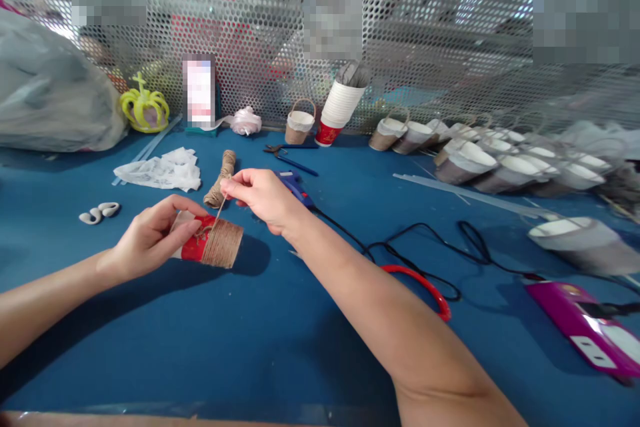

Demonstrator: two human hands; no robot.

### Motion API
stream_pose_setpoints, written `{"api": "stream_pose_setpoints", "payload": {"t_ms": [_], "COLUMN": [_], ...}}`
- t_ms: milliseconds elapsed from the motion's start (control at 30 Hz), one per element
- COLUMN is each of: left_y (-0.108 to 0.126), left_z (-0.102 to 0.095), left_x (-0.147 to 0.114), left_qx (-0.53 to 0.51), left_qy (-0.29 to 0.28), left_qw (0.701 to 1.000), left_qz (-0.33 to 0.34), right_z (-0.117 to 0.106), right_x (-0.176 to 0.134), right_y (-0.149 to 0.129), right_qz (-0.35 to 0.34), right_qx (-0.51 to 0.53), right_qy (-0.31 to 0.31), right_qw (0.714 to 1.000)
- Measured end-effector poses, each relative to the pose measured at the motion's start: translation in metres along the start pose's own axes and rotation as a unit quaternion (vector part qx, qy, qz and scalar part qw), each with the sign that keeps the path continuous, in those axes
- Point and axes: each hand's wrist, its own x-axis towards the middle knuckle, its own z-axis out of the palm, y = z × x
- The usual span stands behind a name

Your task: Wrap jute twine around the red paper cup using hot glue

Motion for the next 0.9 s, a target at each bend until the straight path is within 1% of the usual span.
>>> {"api": "stream_pose_setpoints", "payload": {"t_ms": [133, 267, 367, 500, 700, 900], "left_y": [0.0020, 0.0003, -0.0002, 0.0016, 0.0069, 0.0076], "left_z": [-0.0005, 0.0004, 0.0005, 0.0002, -0.0012, -0.0027], "left_x": [0.0004, -0.0025, -0.0042, -0.0041, -0.0025, -0.0034], "left_qx": [0.007, -0.003, -0.002, 0.000, -0.002, 0.003], "left_qy": [0.002, -0.011, 0.000, 0.020, 0.020, 0.028], "left_qw": [0.999, 0.999, 0.998, 0.995, 0.990, 0.986], "left_qz": [0.034, 0.046, 0.062, 0.099, 0.138, 0.162], "right_z": [0.0015, 0.0030, 0.0032, 0.0036, 0.0062, 0.0078], "right_x": [-0.0008, -0.0023, -0.0027, -0.0028, -0.0038, -0.0065], "right_y": [-0.0009, -0.0013, -0.0001, 0.0015, 0.0007, -0.0002], "right_qz": [0.007, 0.013, 0.017, 0.019, 0.018, 0.020], "right_qx": [-0.015, -0.023, -0.025, -0.026, -0.031, -0.026], "right_qy": [0.000, -0.006, -0.013, -0.024, -0.038, -0.053], "right_qw": [1.000, 1.000, 0.999, 0.999, 0.999, 0.998]}}
